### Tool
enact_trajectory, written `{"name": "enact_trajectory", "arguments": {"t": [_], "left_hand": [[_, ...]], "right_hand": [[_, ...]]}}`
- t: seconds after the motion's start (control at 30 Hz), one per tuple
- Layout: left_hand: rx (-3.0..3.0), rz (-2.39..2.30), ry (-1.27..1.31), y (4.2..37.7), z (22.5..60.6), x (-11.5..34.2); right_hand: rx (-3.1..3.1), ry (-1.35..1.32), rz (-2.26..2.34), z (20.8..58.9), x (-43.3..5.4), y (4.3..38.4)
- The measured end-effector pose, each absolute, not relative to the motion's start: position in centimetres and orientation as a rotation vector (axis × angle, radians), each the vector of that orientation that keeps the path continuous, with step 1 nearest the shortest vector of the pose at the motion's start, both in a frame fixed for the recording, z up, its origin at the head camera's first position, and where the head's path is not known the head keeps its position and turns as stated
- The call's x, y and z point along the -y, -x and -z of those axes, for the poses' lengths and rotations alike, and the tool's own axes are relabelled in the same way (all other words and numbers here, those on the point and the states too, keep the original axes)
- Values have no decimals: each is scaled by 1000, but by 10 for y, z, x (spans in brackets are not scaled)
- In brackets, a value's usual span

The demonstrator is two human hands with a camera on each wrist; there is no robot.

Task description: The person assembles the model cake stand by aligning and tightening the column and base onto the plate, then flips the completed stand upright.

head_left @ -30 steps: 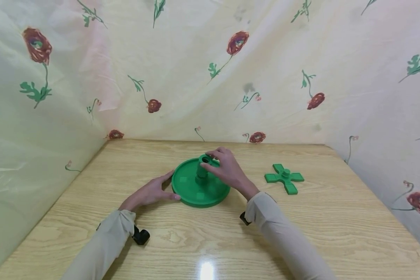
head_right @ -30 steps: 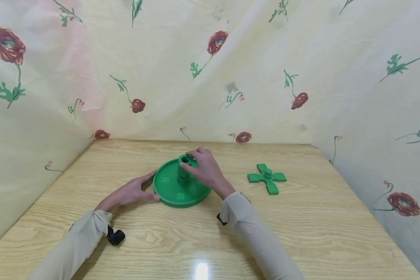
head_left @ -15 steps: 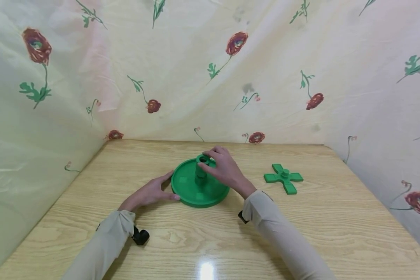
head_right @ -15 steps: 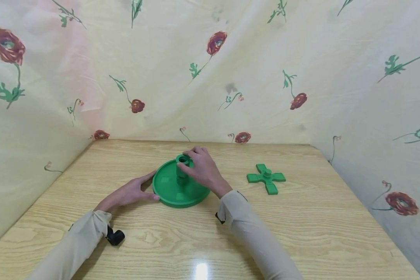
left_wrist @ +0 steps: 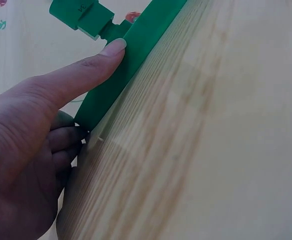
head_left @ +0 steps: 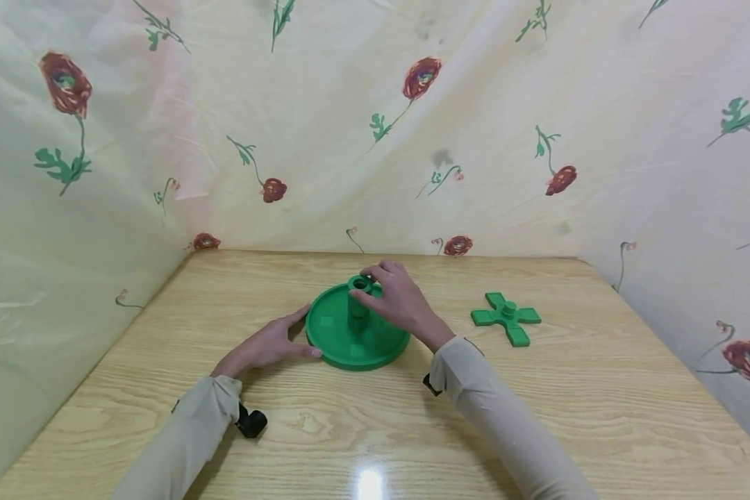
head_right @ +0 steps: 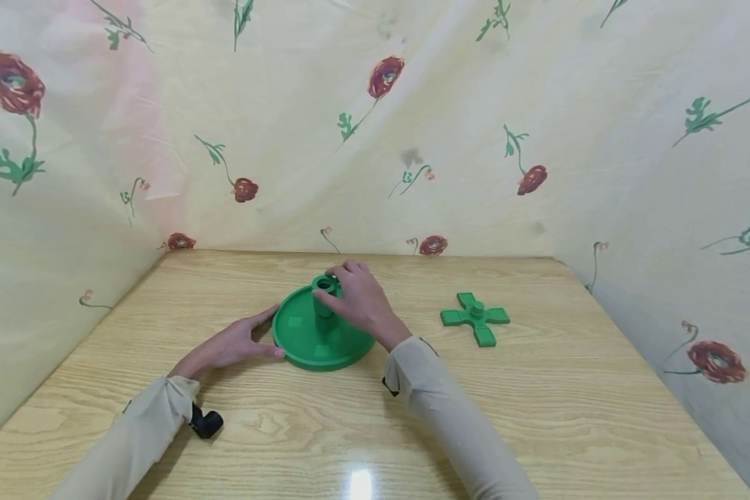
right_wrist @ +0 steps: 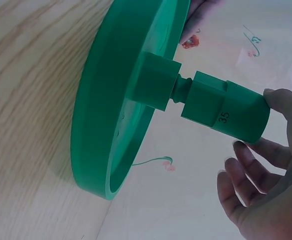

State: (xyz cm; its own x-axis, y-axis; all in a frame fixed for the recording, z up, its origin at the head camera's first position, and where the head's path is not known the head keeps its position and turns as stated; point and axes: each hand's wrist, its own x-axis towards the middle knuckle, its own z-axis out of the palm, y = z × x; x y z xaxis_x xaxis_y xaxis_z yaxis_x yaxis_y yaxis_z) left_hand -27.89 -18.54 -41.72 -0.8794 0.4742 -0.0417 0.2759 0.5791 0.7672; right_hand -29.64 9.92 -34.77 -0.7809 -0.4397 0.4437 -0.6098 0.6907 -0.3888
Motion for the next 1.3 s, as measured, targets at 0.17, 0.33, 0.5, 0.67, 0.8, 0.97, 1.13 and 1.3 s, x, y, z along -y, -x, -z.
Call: {"name": "enact_trajectory", "arguments": {"t": [0.17,0.33,0.5,0.67,0.8,0.97,1.13,1.3], "left_hand": [[-2573,-1182,-628,279,418,186],[-2575,-1178,-626,279,419,186],[-2574,-1183,-624,280,419,186],[-2570,-1181,-618,280,419,186],[-2573,-1179,-619,280,419,186],[-2576,-1176,-611,280,419,185],[-2577,-1182,-611,279,418,185],[-2581,-1180,-618,279,417,185]], "right_hand": [[2612,-859,-760,346,-100,296],[2632,-869,-768,345,-99,297],[2629,-848,-752,345,-98,296],[2629,-907,-747,347,-99,296],[2634,-914,-745,346,-98,295],[2645,-810,-727,346,-96,294],[2632,-819,-720,347,-97,295],[2607,-914,-757,348,-98,296]]}}
